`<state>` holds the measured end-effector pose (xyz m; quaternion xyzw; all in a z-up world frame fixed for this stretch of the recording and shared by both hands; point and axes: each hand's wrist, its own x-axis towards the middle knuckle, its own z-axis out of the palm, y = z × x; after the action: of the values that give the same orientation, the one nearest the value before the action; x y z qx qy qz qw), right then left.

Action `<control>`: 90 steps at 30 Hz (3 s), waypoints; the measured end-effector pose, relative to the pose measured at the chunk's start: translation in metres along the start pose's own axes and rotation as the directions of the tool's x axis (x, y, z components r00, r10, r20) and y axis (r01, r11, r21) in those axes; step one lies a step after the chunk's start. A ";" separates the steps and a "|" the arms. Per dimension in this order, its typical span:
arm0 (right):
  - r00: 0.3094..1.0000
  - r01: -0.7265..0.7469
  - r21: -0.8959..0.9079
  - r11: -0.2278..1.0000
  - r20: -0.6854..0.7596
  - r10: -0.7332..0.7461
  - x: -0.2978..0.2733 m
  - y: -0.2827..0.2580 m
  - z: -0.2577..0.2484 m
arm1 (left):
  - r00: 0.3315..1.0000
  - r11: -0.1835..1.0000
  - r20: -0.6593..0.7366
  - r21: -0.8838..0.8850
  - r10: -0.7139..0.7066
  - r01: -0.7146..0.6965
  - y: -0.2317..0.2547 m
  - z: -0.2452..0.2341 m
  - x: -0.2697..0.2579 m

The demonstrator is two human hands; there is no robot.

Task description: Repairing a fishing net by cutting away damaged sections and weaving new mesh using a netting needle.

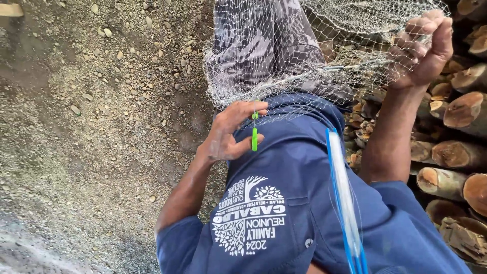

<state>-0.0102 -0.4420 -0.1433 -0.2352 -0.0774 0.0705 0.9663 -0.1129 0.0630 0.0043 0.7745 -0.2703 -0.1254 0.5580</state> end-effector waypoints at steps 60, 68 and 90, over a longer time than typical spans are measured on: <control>0.993 -0.021 0.462 0.887 -0.096 0.074 0.085 0.087 -0.025 | 0.983 0.981 -0.014 -0.076 -0.181 0.179 -0.105 -0.014 0.059; 0.956 -0.280 0.610 0.741 0.107 0.273 0.120 0.070 0.067 | 0.994 0.994 0.086 0.088 -0.074 0.066 -0.097 -0.043 0.082; 0.969 -0.199 0.146 0.969 -0.116 0.216 0.093 0.032 0.081 | 0.933 0.936 -0.087 -0.017 0.349 -0.351 -0.143 -0.055 0.363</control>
<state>0.0627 -0.3621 -0.0767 -0.1812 0.0162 0.1609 0.9701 0.2527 -0.0629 -0.0713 0.7094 -0.3786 0.0036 0.5945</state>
